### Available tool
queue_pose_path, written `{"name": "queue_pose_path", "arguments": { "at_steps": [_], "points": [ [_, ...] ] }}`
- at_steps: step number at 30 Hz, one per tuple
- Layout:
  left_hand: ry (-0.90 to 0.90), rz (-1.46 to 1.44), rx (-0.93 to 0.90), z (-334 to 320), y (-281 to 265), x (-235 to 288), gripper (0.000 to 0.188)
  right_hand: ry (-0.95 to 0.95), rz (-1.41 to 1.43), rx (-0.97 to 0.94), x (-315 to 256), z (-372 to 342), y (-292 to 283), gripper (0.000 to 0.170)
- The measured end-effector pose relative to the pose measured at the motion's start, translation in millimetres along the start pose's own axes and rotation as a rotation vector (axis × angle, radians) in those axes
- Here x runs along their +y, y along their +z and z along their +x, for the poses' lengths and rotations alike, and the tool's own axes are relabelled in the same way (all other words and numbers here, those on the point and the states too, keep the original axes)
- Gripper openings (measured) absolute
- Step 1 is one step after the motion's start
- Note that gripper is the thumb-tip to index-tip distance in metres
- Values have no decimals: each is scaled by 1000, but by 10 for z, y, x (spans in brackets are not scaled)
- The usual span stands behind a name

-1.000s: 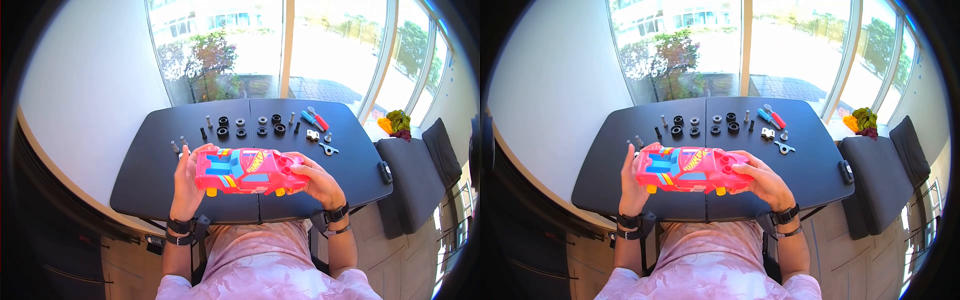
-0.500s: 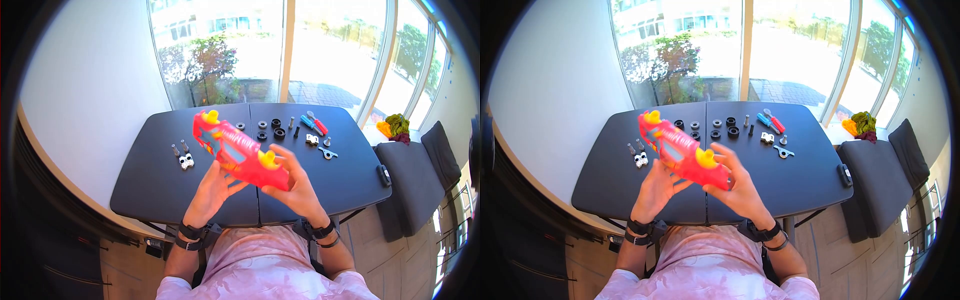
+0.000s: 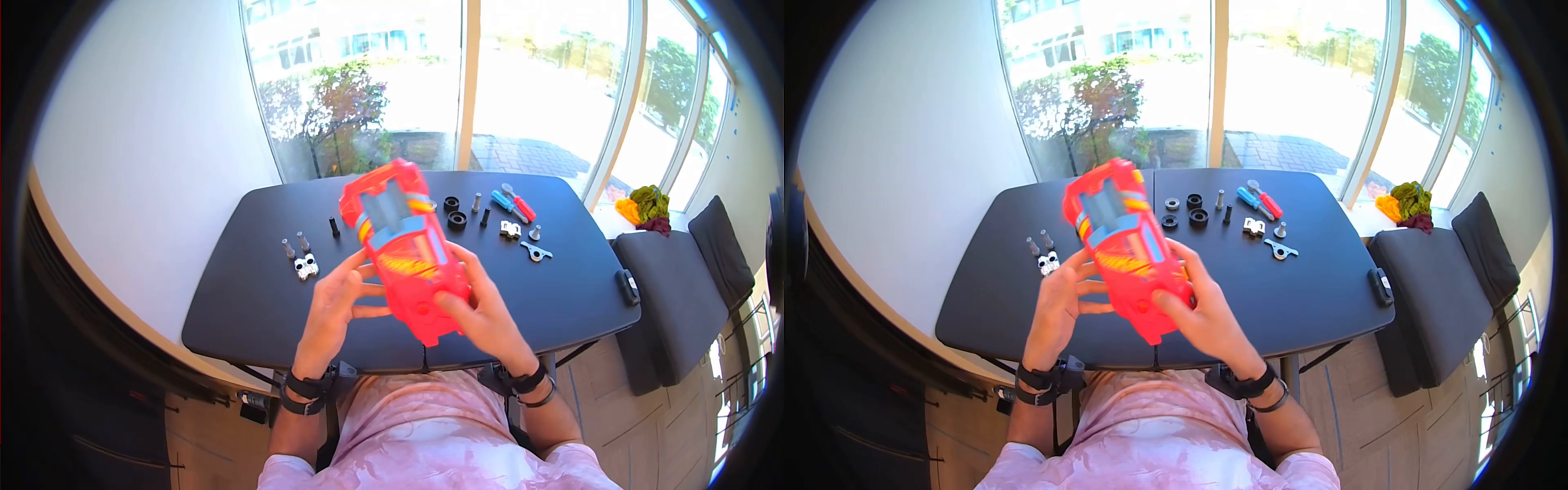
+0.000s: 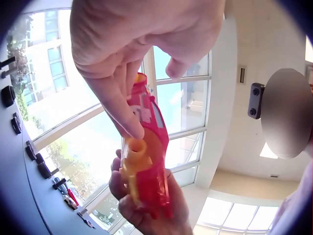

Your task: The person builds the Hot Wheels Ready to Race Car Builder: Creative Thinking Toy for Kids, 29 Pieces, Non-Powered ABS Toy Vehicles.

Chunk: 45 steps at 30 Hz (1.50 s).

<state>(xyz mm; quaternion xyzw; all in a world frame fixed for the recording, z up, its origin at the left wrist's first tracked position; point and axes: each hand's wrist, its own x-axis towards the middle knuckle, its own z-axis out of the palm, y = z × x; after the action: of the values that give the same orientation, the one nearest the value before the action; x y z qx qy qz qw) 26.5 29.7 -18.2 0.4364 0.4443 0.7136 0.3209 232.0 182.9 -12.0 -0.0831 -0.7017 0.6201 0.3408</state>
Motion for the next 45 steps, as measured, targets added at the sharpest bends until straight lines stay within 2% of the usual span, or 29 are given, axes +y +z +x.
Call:
{"name": "queue_pose_path", "arguments": {
  "at_steps": [3,4,12,17,20,21,23,26,29,33,38,41,45],
  "points": [
    [41,2,-17,-51,-40,206,59,281,699,73,128,62,-136,64],
    [45,60,13,-55,-52,243,55,315,728,28,168,57,-183,60],
    [70,297,209,-58,-209,335,28,361,829,173,146,72,-240,53],
    [114,460,376,6,-531,417,22,345,851,233,292,89,-279,51],
    [92,639,417,112,-867,408,20,336,876,120,552,78,-459,55],
    [79,732,415,142,-939,403,19,343,883,135,601,77,-480,55],
    [53,919,406,181,-1043,403,18,356,897,168,663,61,-489,53],
    [27,1007,396,299,-1153,332,15,387,914,201,765,79,-505,52],
    [81,1127,330,466,-1201,264,14,390,941,220,867,67,-505,51],
    [162,1232,153,778,-1120,176,15,390,942,234,916,81,-496,50],
    [151,1398,-98,1286,-1072,-163,18,390,935,233,954,82,-516,52],
    [210,1553,-174,1567,-1154,-536,21,393,938,234,965,86,-521,53],
    [139,1673,-147,1669,-1138,-786,16,408,956,275,870,106,-461,49]
  ]
}}
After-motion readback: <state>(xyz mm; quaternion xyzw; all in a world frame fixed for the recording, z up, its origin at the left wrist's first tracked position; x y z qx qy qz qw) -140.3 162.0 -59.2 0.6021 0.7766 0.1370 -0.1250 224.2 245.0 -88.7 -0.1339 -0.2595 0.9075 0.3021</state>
